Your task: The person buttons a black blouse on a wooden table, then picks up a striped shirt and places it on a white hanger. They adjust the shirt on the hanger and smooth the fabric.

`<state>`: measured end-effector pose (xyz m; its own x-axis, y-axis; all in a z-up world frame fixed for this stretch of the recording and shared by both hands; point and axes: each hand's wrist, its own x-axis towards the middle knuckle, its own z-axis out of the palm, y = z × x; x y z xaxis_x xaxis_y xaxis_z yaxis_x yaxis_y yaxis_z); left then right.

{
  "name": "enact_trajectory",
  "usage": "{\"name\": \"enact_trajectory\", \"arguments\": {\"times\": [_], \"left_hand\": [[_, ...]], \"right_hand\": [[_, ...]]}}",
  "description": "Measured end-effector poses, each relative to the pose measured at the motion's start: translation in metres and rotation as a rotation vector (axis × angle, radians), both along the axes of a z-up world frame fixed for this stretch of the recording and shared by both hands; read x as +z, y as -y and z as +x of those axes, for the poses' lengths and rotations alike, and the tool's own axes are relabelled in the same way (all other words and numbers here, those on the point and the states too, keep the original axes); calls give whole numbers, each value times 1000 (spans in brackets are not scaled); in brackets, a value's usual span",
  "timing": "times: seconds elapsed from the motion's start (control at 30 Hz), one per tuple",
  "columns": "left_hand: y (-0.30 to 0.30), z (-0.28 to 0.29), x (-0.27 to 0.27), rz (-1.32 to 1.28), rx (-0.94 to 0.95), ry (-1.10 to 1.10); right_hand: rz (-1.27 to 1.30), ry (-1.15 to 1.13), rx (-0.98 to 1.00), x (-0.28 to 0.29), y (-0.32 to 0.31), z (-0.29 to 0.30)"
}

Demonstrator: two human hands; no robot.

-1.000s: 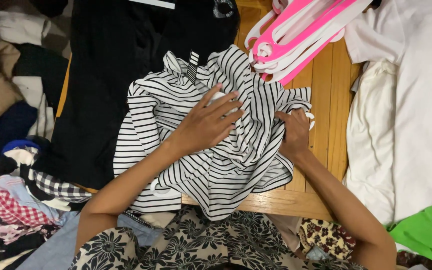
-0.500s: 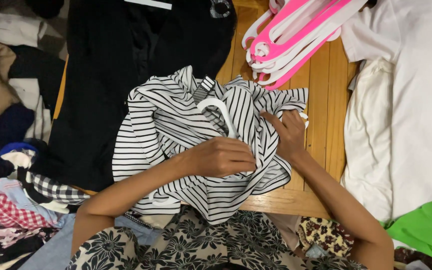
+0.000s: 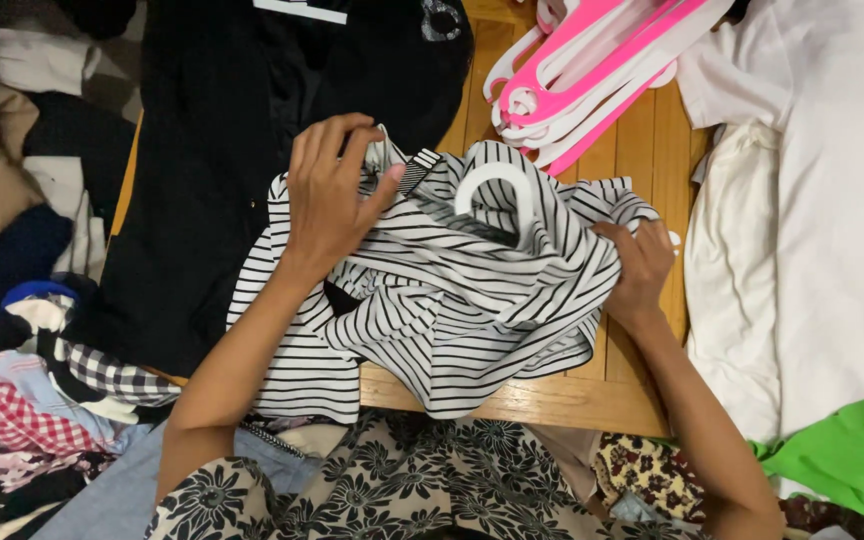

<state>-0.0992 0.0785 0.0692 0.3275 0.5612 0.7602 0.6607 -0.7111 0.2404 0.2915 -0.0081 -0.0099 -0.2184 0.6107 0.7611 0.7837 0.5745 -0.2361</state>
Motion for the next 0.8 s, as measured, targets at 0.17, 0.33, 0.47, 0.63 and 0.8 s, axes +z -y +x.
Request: {"name": "enact_trajectory", "arguments": {"times": [0.17,0.33,0.47,0.63,0.8], "left_hand": [[5,-8,-4,-425,170,-246],[20,9,36,-930,-140,-242],[11,32,32,-1061,-396,-315],[-13,52,59,-747,-457,-268],[-40,93,58,-760,-266,-340]], "right_hand": [[-10,-10,-114,1,22,41],[-50,-40,-202,-1,48,77],[-138,23,-285,26,65,78],[-231,6,-209,34,59,105],[-310,12,-116,39,47,108]]}}
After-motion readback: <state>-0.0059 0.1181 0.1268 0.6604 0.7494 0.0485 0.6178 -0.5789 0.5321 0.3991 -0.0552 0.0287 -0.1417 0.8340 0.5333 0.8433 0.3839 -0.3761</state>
